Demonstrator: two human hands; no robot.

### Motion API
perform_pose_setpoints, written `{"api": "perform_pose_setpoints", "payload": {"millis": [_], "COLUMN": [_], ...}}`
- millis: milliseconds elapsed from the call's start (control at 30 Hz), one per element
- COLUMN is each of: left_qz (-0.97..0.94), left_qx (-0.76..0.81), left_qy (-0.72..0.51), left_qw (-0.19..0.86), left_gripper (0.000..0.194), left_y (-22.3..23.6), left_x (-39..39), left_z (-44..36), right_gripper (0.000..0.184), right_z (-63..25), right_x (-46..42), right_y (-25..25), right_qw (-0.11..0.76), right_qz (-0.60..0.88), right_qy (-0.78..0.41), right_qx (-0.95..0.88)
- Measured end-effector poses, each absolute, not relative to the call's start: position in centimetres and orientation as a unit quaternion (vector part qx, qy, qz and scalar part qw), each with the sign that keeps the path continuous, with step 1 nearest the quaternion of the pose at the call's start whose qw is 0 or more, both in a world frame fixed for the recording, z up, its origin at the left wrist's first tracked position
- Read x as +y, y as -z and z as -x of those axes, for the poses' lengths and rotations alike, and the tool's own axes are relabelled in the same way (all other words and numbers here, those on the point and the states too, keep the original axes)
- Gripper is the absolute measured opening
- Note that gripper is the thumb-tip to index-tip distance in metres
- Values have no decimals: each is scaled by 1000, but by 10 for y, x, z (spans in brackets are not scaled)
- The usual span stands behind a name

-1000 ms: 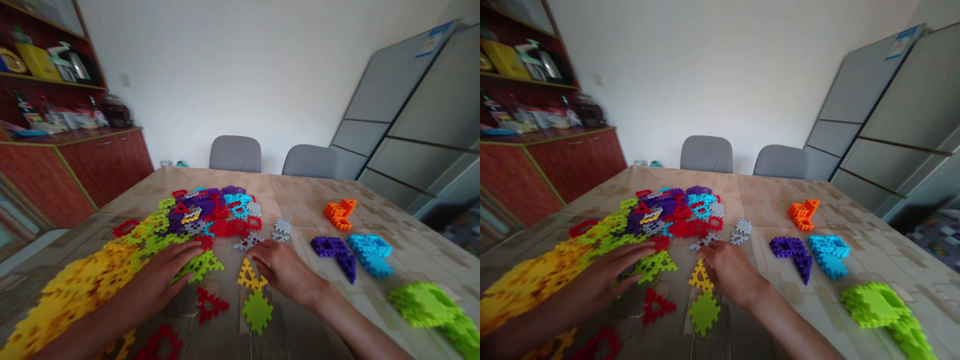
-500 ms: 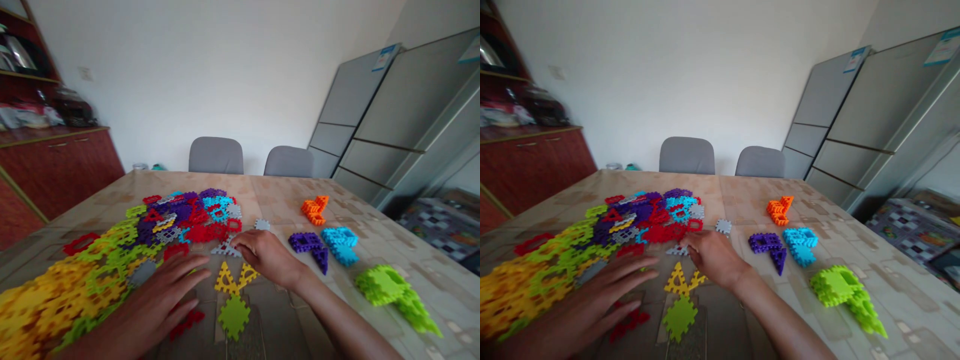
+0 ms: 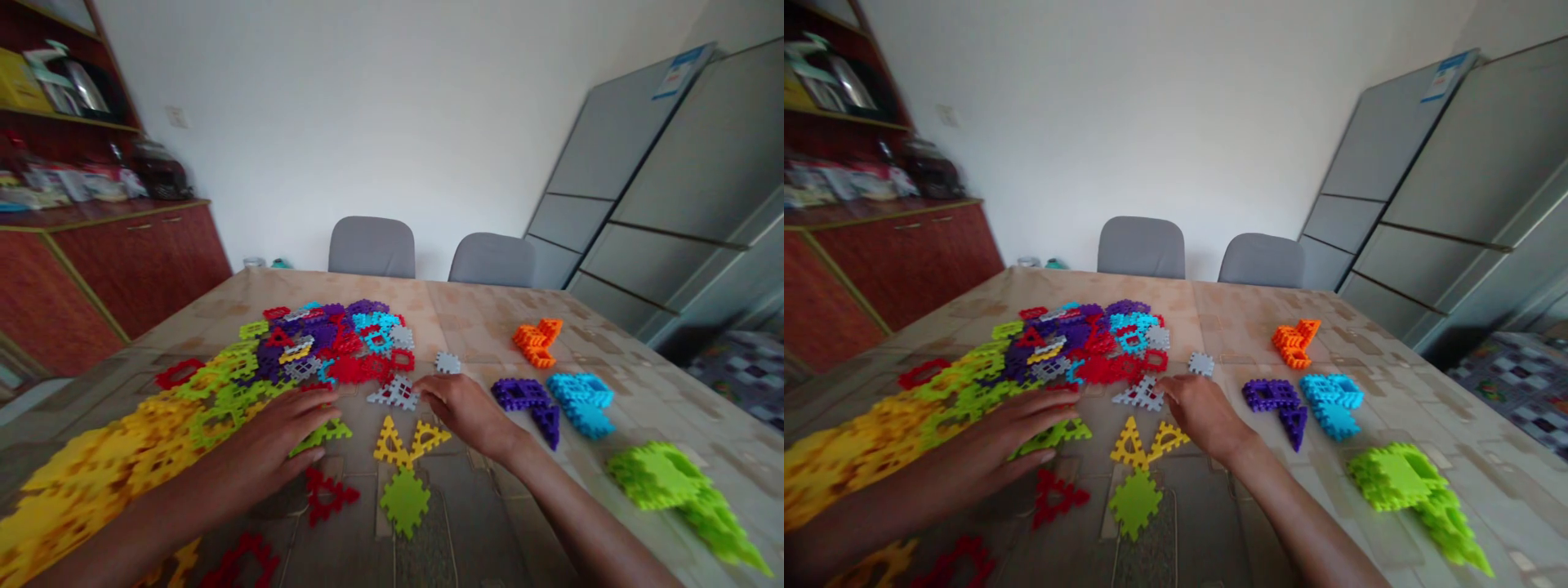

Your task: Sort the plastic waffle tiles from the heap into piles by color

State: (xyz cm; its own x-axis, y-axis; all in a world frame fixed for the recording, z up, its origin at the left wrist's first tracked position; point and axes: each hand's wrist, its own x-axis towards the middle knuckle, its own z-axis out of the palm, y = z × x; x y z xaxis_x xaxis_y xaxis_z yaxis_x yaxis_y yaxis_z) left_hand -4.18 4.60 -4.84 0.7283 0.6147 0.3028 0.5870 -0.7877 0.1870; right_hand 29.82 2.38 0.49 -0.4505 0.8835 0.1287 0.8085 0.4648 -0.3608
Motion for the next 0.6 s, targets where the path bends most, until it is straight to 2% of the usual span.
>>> {"api": "perform_pose_setpoints", "payload": {"millis": [267, 433, 600], "left_qz": [-928, -929, -908], "left_qx": [337, 331, 368], "left_qy": [-154, -150, -162], "left_qw": [34, 72, 118], "left_gripper": [51, 51, 38], "left_y": [51, 55, 20], "left_x": [47, 46, 56], "left_z": [43, 39, 48], "right_gripper": [16, 30, 36], "right_z": [-305, -284, -278], "right_x": [15, 12, 13], "right_y": [-4, 7, 5], "right_qw": [75, 73, 111], "right_qz": [484, 455, 457], "right_qy": [-165, -184, -173], "right_qx": [-856, -868, -865]}}
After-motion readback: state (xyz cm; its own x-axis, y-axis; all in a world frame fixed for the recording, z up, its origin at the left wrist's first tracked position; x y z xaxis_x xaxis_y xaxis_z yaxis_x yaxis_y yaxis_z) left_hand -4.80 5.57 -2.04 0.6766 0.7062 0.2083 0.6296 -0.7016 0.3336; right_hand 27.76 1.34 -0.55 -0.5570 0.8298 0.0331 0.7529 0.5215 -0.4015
